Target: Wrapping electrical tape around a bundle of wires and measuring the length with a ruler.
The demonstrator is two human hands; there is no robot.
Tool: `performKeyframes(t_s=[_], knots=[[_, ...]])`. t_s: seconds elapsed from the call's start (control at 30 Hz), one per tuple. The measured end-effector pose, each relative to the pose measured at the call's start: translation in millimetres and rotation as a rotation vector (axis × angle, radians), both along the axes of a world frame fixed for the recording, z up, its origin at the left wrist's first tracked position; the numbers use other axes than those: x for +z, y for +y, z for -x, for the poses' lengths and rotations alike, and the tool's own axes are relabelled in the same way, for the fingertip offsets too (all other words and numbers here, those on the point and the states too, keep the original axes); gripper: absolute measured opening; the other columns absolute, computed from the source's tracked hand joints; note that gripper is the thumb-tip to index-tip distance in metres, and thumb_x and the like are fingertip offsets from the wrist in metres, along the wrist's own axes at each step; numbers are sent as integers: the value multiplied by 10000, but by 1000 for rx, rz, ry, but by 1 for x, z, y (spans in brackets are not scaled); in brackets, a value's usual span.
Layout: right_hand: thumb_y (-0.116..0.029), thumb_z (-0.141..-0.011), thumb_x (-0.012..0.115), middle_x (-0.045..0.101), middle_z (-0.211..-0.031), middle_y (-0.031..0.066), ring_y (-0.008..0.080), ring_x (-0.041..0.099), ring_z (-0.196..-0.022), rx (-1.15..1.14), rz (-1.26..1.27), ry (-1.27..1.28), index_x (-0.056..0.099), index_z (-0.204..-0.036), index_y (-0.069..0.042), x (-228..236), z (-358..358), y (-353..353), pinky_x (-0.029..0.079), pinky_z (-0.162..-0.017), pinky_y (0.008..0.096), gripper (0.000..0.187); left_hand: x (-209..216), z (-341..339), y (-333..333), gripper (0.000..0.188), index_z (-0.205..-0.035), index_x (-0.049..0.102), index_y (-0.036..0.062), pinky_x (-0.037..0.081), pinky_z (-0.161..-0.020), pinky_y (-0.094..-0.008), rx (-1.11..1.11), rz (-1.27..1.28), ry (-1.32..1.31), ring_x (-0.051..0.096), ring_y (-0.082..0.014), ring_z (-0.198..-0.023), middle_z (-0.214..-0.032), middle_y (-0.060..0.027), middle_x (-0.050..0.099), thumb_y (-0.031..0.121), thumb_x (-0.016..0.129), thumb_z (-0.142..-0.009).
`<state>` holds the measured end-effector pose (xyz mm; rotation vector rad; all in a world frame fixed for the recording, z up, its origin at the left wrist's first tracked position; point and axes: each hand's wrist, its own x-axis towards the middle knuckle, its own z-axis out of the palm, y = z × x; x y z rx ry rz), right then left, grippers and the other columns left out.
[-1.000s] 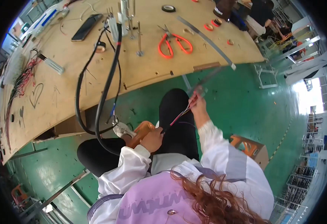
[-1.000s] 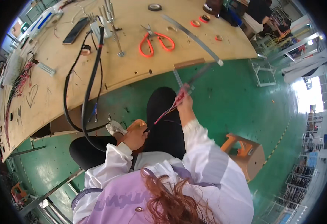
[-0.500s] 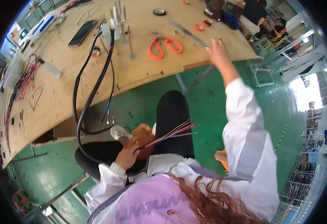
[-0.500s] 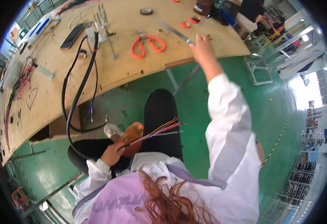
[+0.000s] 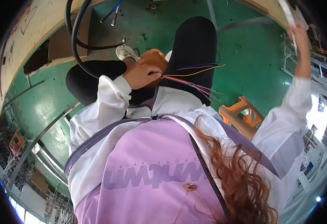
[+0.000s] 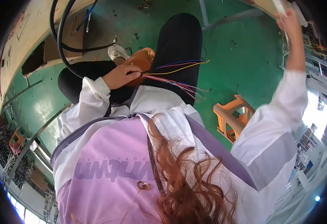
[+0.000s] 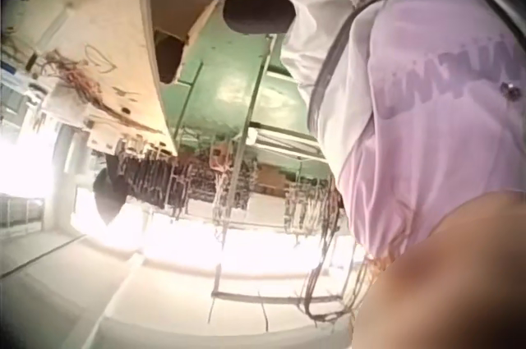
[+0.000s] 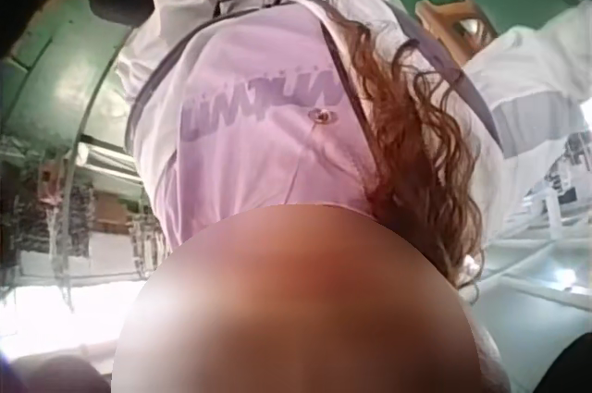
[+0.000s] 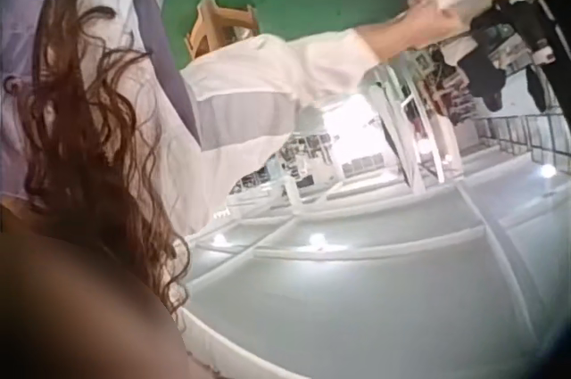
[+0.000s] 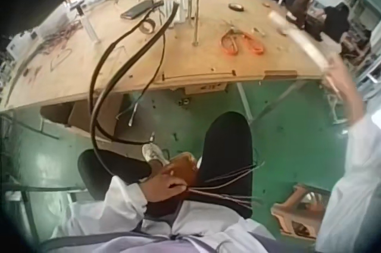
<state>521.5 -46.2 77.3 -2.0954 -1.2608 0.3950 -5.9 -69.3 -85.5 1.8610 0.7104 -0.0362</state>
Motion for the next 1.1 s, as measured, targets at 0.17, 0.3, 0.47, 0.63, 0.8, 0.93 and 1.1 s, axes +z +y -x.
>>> performKeyframes(t_s=[0.17, 0.3, 0.47, 0.63, 0.8, 0.93, 1.1], knots=[[-199, -851, 553, 517, -618, -15, 49, 380, -437, 34, 356, 13, 569, -1004, -65, 34, 78, -127, 298, -405, 214, 203, -13, -1, 3, 298, -989, 622, 58, 451, -724, -331, -75, 57, -79, 586, -225, -807, -857, -87, 633, 289, 509, -838], [-136, -806, 592, 482, -571, -15, 51, 403, -465, 402, 635, 279, 619, -916, -25, -33, 138, -159, 314, -423, 220, 159, 15, -17, 17, 315, -1042, 599, 42, 435, -502, -257, -12, 486, 252, 520, -126, -560, -732, -49, 583, 285, 518, -858], [-131, -802, 592, 456, -530, 12, 73, 390, -460, 403, 728, 389, 617, -902, -29, -73, 156, -165, 311, -432, 237, 144, 0, -14, 18, 311, -1062, 567, 2, 347, -415, -198, 39, 720, 201, 414, -66, -469, -704, -26, 517, 236, 527, -861], [-152, -815, 593, 461, -530, 21, 88, 381, -462, 461, 751, 424, 617, -914, -43, -88, 164, -163, 317, -440, 254, 149, 1, -17, 10, 279, -1035, 554, -19, 331, -434, -189, 104, 788, 139, 394, -56, -477, -679, -8, 483, 190, 523, -854], [-167, -820, 596, 490, -567, 25, 93, 393, -483, 444, 817, 451, 610, -941, -45, -98, 165, -162, 337, -461, 260, 172, -8, -17, 6, 229, -1002, 560, -8, 281, -396, -193, 116, 888, 97, 366, -49, -449, -661, 4, 472, 159, 491, -861], [-176, -827, 589, 499, -581, 23, 91, 397, -484, 472, 799, 461, 609, -942, -40, -106, 164, -165, 347, -466, 254, 180, 1, -19, 3, 240, -1002, 556, -10, 258, -392, -197, 141, 954, 105, 329, -47, -444, -643, 17, 435, 174, 490, -864], [-215, -827, 585, 515, -592, 32, 85, 431, -492, 502, 800, 520, 607, -951, -39, -121, 157, -164, 367, -467, 247, 216, 12, -26, 5, 288, -933, 597, 44, 228, -435, -194, 172, 882, 221, 283, -35, -478, -609, 55, 366, 312, 505, -877]])
